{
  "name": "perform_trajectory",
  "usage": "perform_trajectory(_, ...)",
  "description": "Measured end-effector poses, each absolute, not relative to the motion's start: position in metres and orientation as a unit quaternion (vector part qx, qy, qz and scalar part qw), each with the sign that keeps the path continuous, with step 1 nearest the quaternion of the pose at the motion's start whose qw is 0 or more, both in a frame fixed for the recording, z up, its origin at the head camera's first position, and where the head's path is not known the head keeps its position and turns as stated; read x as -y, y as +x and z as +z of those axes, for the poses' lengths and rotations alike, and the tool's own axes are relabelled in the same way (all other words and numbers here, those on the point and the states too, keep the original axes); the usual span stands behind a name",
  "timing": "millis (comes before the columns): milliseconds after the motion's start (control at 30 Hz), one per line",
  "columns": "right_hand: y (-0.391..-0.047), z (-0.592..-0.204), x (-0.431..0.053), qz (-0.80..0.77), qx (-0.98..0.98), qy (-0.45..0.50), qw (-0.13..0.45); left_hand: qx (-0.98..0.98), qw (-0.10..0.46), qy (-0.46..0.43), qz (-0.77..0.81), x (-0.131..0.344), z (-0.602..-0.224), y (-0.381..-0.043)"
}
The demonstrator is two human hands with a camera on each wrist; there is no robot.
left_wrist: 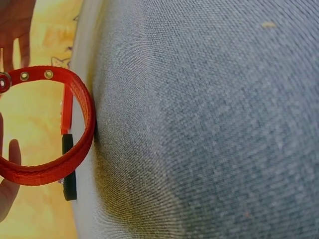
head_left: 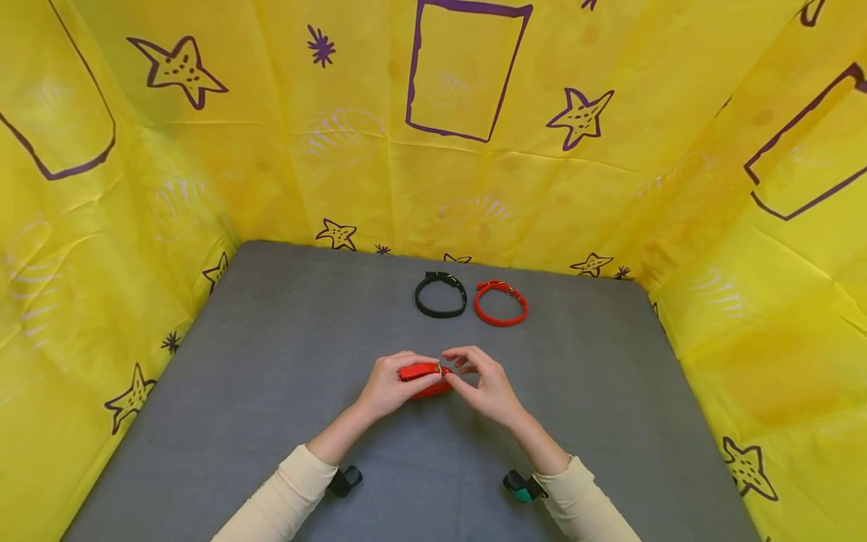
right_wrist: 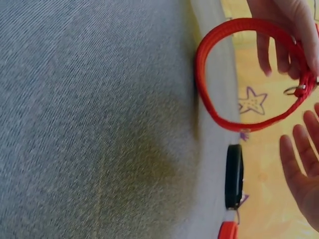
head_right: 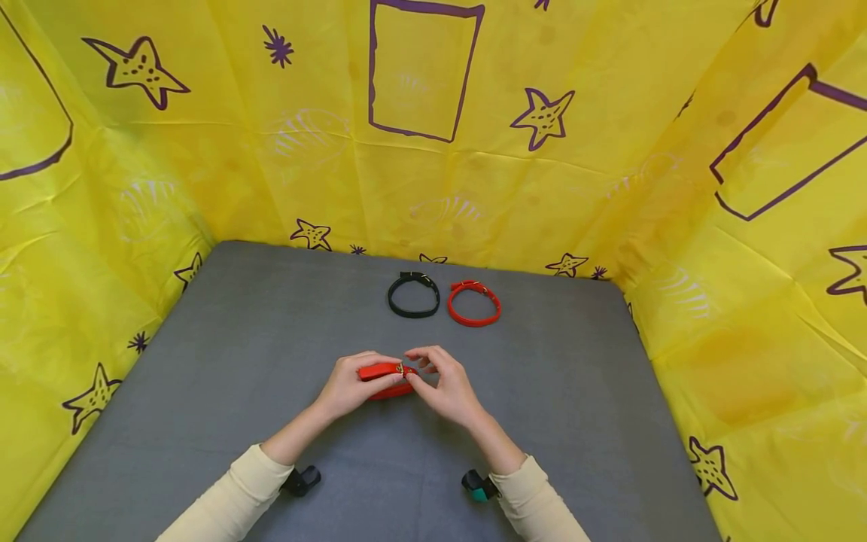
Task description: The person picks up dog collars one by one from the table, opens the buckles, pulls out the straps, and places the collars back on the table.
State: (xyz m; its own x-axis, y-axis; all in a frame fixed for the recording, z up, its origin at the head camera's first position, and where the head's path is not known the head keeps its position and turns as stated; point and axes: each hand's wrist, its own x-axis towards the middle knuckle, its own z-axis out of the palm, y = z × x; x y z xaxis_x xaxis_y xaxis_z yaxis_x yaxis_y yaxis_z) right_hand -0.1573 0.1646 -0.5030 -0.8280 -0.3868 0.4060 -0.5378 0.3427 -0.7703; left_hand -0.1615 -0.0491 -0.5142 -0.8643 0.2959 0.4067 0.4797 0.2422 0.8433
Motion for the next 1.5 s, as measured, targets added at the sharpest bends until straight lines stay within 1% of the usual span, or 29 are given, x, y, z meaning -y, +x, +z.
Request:
perform_trajectory(100,-0.156,-0.502,-0.167,0.480,0.834,0.269,0.042,0.782,0.072,-0.235,-0.572,0.049,-0.513,-0.162)
perform_trajectory(200,-0.157,-0.502,-0.168,0.460,0.848,0.262,0.032,0.780,0.064,-0.228,-0.579,0.048,-0.513,-0.163)
perform_trajectory(467,-0.160,-0.502,-0.169,0.450,0.854,0.257,0.056,0.775,0.046,-0.219,-0.592,0.048,-0.513,-0.164)
perform_trajectory(800,-0.158,-0.501,-0.170,0.458,0.850,0.253,0.052,0.771,0.025,-0.211,-0.600,0.049,-0.518,-0.165)
perform_trajectory(1067,-0.156,-0.501,-0.170,0.467,0.845,0.253,0.060,0.769,0.015,-0.205,-0.605,0.050,-0.521,-0.164)
perform_trajectory(1333,-0.157,-0.504,-0.172,0.480,0.839,0.250,0.058,0.767,0.015,-0.200,-0.609,0.051,-0.520,-0.163)
perform_trajectory(1500,-0.151,-0.491,-0.168,0.481,0.838,0.251,0.054,0.766,0.002,-0.181,-0.617,0.051,-0.518,-0.162)
